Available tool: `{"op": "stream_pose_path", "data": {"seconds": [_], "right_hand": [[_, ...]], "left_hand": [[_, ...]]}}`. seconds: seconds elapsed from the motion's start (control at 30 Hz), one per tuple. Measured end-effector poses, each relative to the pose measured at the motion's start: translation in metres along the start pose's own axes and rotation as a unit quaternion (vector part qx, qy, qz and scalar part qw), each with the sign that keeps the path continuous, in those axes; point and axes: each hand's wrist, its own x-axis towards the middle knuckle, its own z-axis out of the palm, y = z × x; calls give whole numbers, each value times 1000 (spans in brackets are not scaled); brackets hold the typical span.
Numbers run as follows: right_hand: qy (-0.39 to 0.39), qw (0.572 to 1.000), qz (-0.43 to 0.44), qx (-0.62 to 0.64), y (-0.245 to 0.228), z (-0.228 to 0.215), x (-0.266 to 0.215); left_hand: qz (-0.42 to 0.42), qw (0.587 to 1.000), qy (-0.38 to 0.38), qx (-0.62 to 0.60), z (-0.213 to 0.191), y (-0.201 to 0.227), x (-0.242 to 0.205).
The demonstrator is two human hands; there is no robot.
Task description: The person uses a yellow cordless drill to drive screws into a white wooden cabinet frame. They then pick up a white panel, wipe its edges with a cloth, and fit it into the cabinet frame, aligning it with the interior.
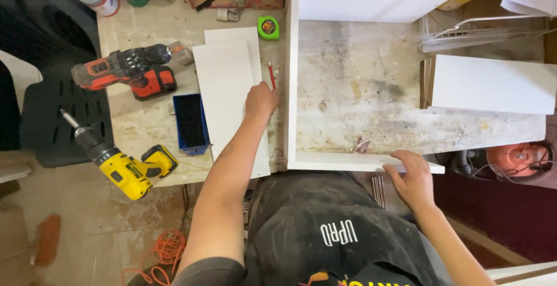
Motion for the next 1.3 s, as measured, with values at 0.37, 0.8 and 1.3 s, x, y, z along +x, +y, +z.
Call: {"op": "stream_pose_path", "data": {"seconds": [0.37,0.8,1.3], "right_hand": [[63,759,579,292,20,-29,-38],[36,580,649,492,89,49,-51],[32,543,635,549,60,11,-19]], "left_hand": [[-9,993,-12,113,16,13,46],[-112,981,17,160,-80,-81,8],[-17,990,-138,8,-85,105,-76]]}}
